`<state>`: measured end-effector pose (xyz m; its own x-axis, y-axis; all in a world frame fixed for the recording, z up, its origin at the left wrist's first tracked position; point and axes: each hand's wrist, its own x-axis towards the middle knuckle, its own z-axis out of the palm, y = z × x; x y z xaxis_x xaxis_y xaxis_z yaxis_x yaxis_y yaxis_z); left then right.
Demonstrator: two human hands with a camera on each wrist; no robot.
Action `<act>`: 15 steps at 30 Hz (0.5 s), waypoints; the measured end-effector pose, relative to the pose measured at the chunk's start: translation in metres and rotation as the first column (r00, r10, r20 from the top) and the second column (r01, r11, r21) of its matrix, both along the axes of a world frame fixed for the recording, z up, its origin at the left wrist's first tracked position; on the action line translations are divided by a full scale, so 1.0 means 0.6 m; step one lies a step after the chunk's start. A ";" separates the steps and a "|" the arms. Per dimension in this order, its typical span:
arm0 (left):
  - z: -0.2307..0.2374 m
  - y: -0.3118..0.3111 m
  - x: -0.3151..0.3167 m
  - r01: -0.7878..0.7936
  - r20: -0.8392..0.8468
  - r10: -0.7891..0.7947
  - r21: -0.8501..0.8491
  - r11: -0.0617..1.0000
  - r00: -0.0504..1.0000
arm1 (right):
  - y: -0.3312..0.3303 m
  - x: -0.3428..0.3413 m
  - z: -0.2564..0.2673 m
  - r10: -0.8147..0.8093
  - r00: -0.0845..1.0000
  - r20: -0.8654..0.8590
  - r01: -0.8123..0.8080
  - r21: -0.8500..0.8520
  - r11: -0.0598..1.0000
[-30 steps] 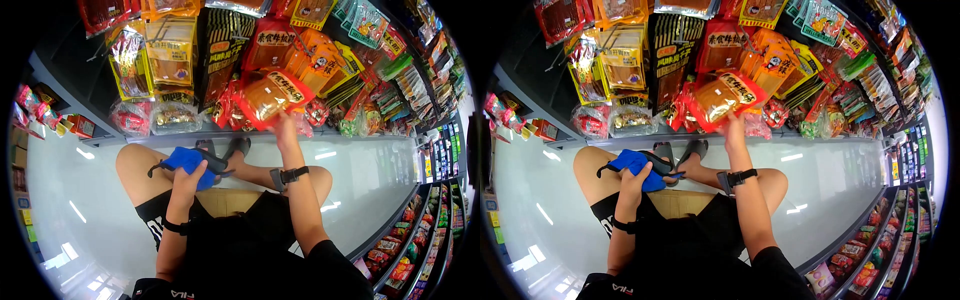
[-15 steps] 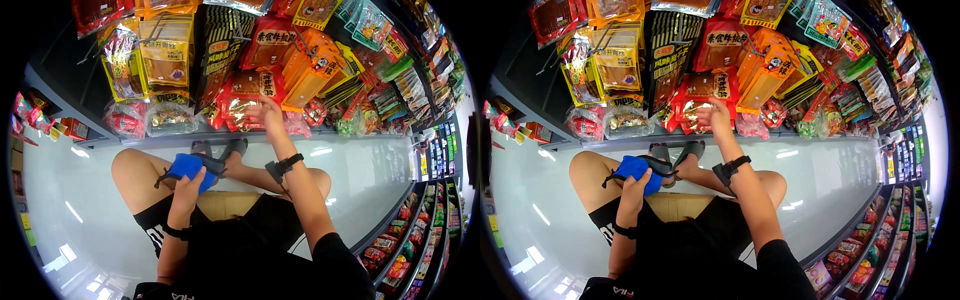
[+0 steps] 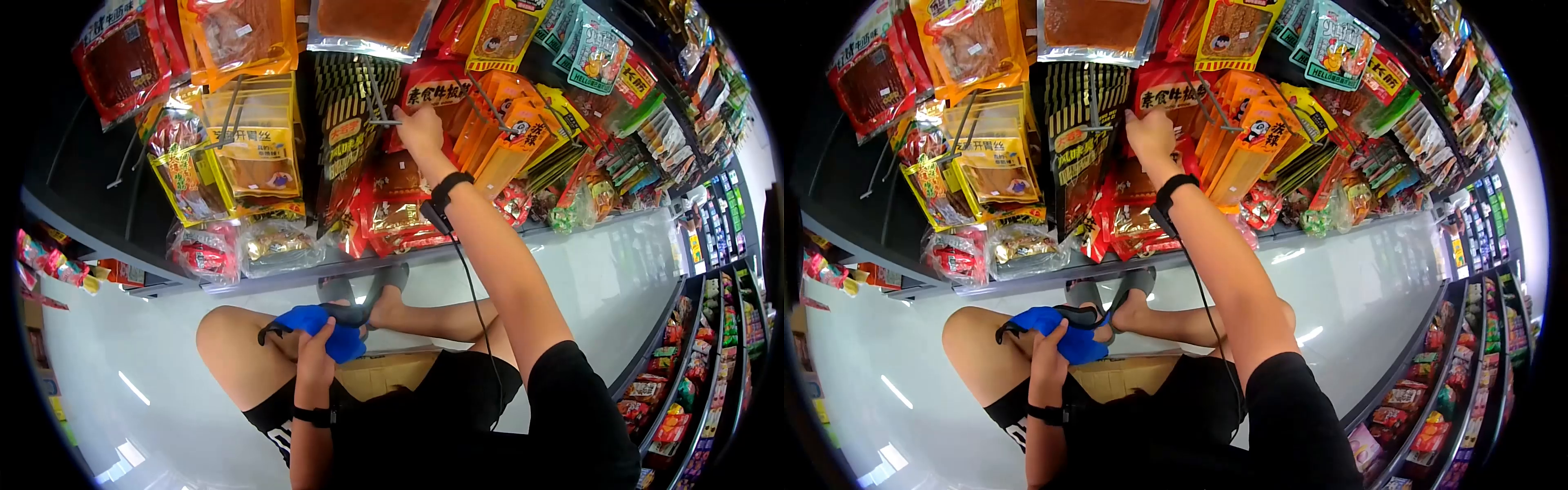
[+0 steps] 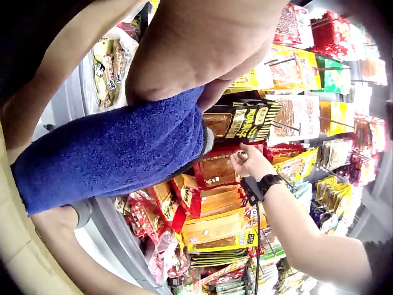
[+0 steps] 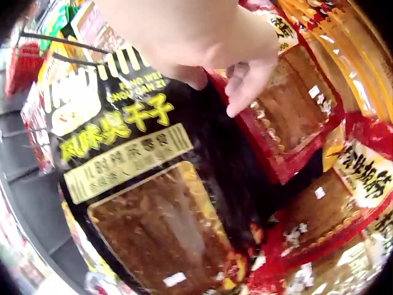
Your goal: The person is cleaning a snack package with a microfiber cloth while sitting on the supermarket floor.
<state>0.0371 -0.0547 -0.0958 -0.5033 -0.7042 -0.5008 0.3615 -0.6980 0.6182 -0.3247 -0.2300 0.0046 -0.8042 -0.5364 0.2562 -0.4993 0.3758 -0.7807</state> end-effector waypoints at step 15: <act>-0.012 0.007 -0.011 -0.067 0.013 0.067 0.003 0.998 0.998 | 0.134 -0.021 0.000 0.157 0.969 -0.191 -0.185 -0.138 0.973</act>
